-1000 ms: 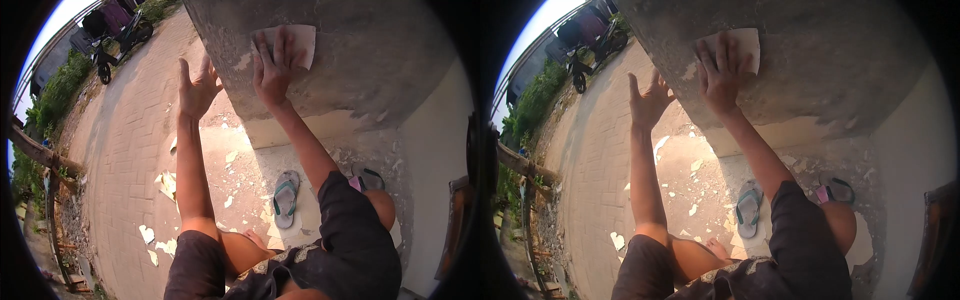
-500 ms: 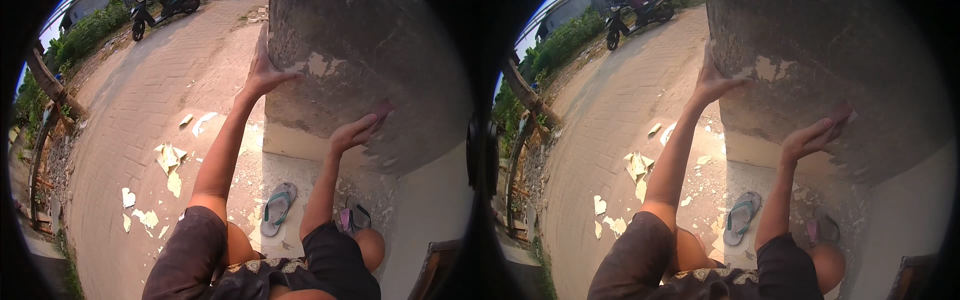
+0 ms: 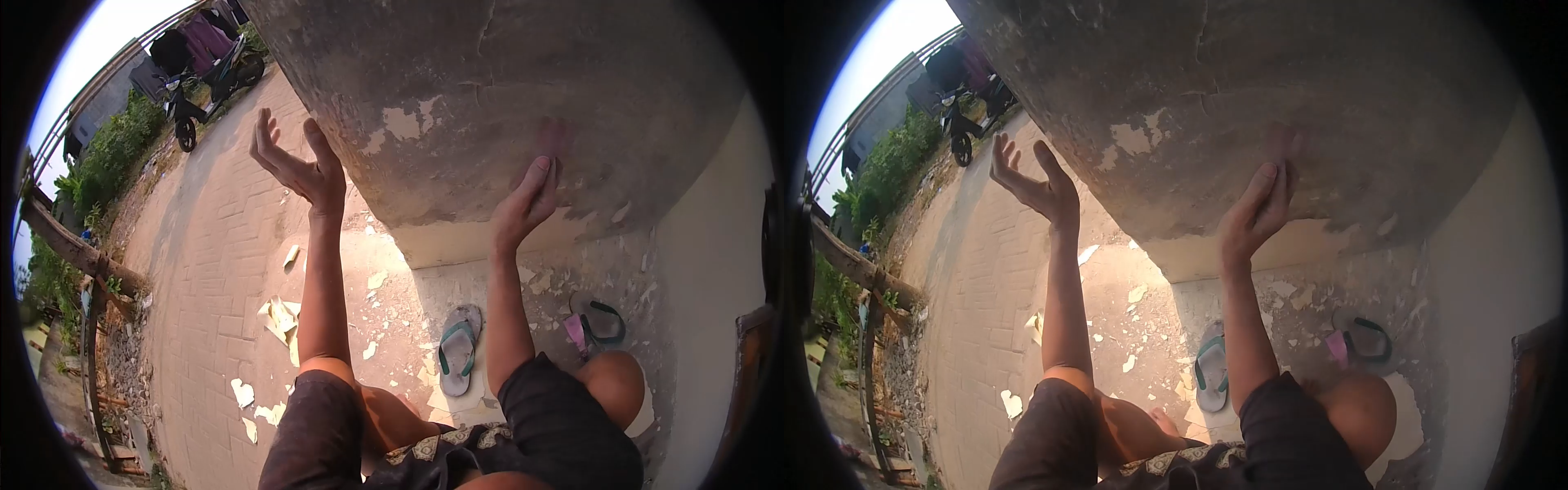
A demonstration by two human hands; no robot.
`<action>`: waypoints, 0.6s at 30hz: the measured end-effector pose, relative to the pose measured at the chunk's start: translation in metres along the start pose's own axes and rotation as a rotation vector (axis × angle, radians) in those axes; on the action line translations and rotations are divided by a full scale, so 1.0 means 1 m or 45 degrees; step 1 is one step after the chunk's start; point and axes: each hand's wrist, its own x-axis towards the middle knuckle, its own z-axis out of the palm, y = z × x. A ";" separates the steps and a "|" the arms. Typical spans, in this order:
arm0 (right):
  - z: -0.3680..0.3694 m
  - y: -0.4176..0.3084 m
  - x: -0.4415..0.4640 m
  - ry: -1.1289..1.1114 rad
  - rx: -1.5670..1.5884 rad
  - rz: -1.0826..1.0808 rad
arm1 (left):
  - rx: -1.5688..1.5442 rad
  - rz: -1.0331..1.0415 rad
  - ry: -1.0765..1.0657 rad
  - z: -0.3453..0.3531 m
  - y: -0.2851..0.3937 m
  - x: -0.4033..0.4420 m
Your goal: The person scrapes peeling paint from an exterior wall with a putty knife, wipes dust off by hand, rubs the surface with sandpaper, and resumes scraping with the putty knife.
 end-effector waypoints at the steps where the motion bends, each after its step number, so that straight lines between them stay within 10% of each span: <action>1: 0.003 -0.011 -0.004 -0.024 0.062 0.069 | 0.000 0.055 -0.046 -0.007 0.010 0.008; 12: -0.002 -0.061 0.001 -0.751 1.027 1.086 | -0.920 -0.493 -1.215 -0.014 0.082 0.025; 18: 0.006 -0.046 -0.022 -0.841 1.090 1.250 | -0.375 -0.316 -1.391 -0.023 0.078 0.036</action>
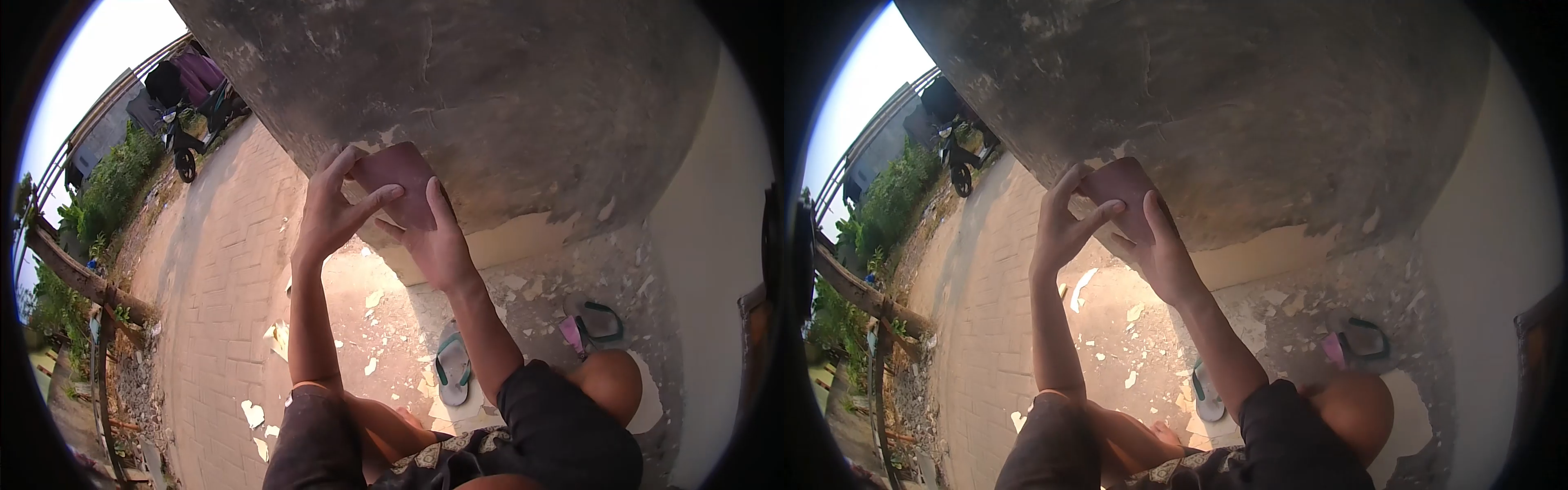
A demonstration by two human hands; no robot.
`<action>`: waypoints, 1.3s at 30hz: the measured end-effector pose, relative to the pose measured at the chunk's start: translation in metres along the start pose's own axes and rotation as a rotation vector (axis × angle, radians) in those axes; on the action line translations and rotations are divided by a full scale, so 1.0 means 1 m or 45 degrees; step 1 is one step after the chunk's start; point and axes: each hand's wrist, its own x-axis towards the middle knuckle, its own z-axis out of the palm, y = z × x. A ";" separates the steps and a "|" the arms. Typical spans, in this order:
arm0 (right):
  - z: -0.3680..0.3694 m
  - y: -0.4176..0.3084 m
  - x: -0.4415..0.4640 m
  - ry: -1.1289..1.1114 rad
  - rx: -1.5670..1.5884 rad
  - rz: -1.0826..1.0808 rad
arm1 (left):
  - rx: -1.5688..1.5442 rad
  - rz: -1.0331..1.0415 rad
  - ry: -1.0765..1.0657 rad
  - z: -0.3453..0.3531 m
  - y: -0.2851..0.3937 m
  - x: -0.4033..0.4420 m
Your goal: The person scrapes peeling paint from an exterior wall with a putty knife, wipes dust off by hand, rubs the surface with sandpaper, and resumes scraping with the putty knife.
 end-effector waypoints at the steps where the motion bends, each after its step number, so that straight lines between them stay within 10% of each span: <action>1: -0.002 -0.002 -0.002 -0.068 0.025 0.047 | 0.025 -0.023 -0.037 -0.005 0.002 0.000; 7: 0.006 0.005 -0.013 -0.113 0.119 -0.115 | 0.153 0.161 0.220 -0.010 0.000 -0.007; 12: -0.032 -0.021 0.042 -0.213 -2.037 -1.415 | 0.303 0.157 0.731 -0.031 -0.041 -0.001; 14: -0.047 -0.036 0.073 -0.241 -2.442 -1.505 | 0.213 0.114 0.839 -0.029 -0.075 0.000; 18: -0.067 -0.052 0.098 -0.799 -2.828 -1.349 | -0.863 -0.057 0.440 0.004 -0.105 -0.004; 23: -0.074 -0.087 0.100 -1.563 -3.191 -1.225 | -0.845 -0.159 0.512 0.040 -0.131 0.004; 26: -0.029 -0.111 0.111 -0.839 -3.103 -1.774 | -0.737 -0.124 0.643 0.047 -0.127 0.003; 32: -0.078 -0.092 0.098 -1.717 -3.125 -1.024 | -0.642 -0.058 0.723 0.048 -0.135 0.006; 35: -0.022 -0.121 0.113 -0.624 -3.098 -1.681 | -0.570 -0.076 0.763 0.056 -0.142 0.005; 39: -0.064 -0.082 0.098 -1.084 -3.121 -1.423 | -0.792 -0.204 0.670 0.056 -0.135 0.004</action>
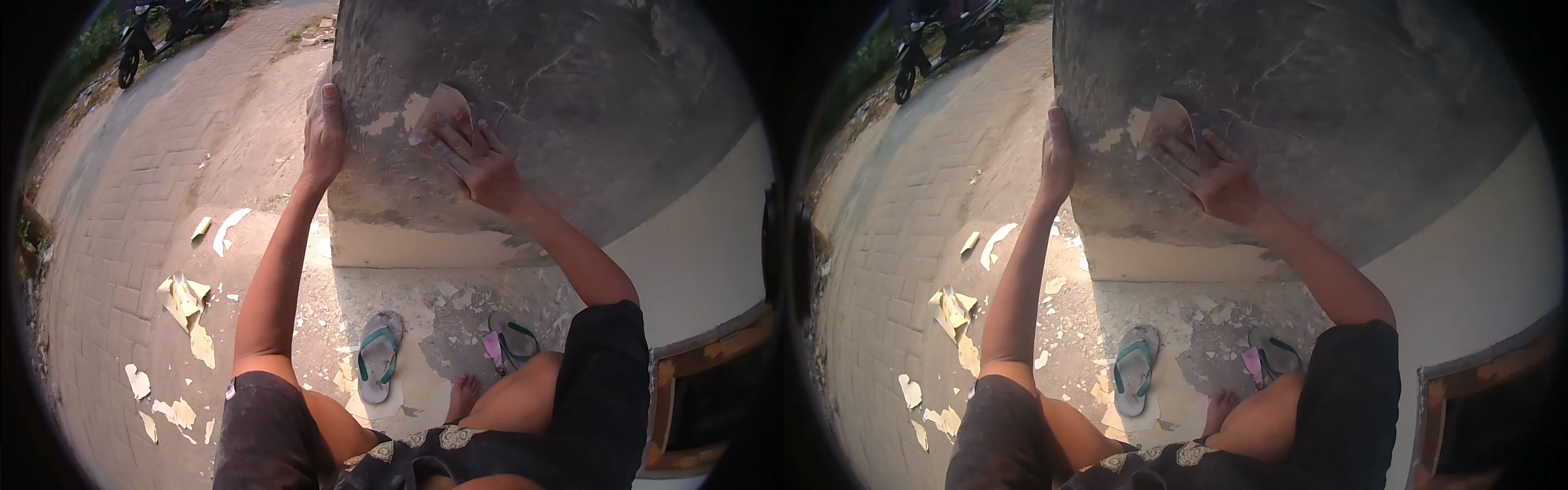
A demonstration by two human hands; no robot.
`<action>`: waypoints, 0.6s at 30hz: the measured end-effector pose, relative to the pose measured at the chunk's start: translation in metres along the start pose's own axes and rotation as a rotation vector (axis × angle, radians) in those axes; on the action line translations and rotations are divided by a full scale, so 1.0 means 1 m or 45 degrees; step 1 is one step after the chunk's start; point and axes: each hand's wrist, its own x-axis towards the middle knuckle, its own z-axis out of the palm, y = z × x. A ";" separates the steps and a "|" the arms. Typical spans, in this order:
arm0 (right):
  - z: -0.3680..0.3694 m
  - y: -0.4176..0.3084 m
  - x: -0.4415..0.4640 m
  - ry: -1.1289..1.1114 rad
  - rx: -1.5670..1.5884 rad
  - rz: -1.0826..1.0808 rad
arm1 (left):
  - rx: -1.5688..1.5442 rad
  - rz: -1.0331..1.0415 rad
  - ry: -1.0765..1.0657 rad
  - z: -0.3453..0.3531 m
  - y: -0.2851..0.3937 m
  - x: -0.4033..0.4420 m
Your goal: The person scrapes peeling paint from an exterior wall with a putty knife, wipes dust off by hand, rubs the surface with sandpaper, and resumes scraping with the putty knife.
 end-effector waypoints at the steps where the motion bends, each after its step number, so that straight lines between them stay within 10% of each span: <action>1: 0.015 -0.006 -0.014 -0.138 0.067 -0.196 | -0.045 -0.024 -0.007 -0.001 0.003 0.000; 9: -0.005 0.009 0.029 0.318 0.022 0.258 | -0.079 -0.037 -0.065 -0.002 0.017 -0.001; 14: 0.027 -0.018 -0.011 -0.207 0.078 -0.466 | -0.136 -0.011 -0.081 -0.011 0.020 0.008; 18: -0.018 0.017 0.051 0.312 -0.206 0.167 | -0.164 -0.128 -0.108 -0.008 0.019 -0.005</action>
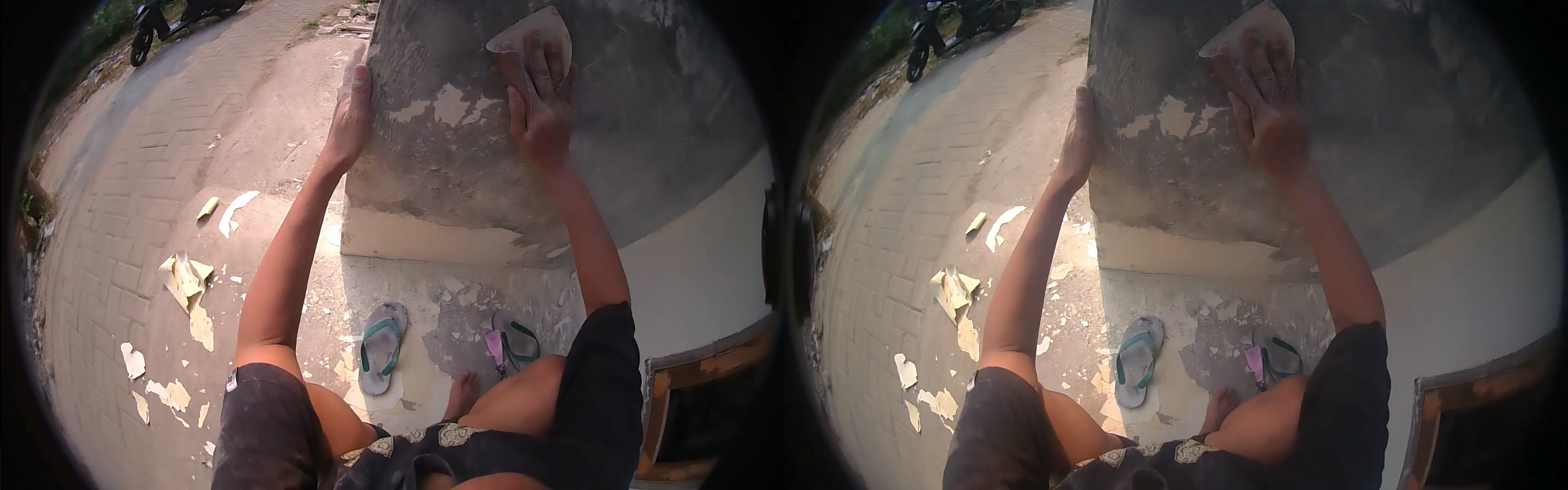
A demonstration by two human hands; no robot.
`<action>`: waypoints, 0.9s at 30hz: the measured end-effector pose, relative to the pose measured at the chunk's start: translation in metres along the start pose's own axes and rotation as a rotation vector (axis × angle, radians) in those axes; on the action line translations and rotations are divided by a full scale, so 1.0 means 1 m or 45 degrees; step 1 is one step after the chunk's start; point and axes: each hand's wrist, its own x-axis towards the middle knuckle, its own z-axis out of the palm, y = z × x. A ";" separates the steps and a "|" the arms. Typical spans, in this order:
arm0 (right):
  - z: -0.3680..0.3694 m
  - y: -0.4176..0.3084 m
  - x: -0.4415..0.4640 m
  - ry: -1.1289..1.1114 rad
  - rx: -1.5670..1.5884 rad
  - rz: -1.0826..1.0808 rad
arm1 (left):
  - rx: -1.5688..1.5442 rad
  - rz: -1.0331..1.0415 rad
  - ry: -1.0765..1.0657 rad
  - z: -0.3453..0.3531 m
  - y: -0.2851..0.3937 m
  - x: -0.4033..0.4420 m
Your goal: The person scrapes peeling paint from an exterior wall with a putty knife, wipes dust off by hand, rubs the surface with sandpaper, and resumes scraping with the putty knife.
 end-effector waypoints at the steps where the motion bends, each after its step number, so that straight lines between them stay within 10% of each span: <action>1: -0.001 -0.003 0.006 0.128 -0.044 0.150 | -0.045 -0.035 -0.018 0.002 0.000 -0.002; 7: 0.032 -0.027 -0.046 -0.419 0.202 -0.537 | -0.144 -0.067 -0.041 -0.004 -0.005 0.005; 13: 0.021 -0.064 -0.032 -0.123 0.144 0.007 | -0.276 -0.271 -0.111 -0.001 0.011 -0.002; 16: 0.021 -0.052 -0.041 -0.505 0.297 -0.526 | -0.193 -0.224 -0.114 -0.006 0.018 -0.004; 22: 0.009 -0.016 0.010 0.151 -0.034 0.172 | -0.366 -0.361 -0.218 -0.009 0.006 -0.002; 27: 0.037 -0.100 -0.031 -0.383 0.403 -0.213 | -0.612 -0.254 -0.389 -0.016 0.014 -0.003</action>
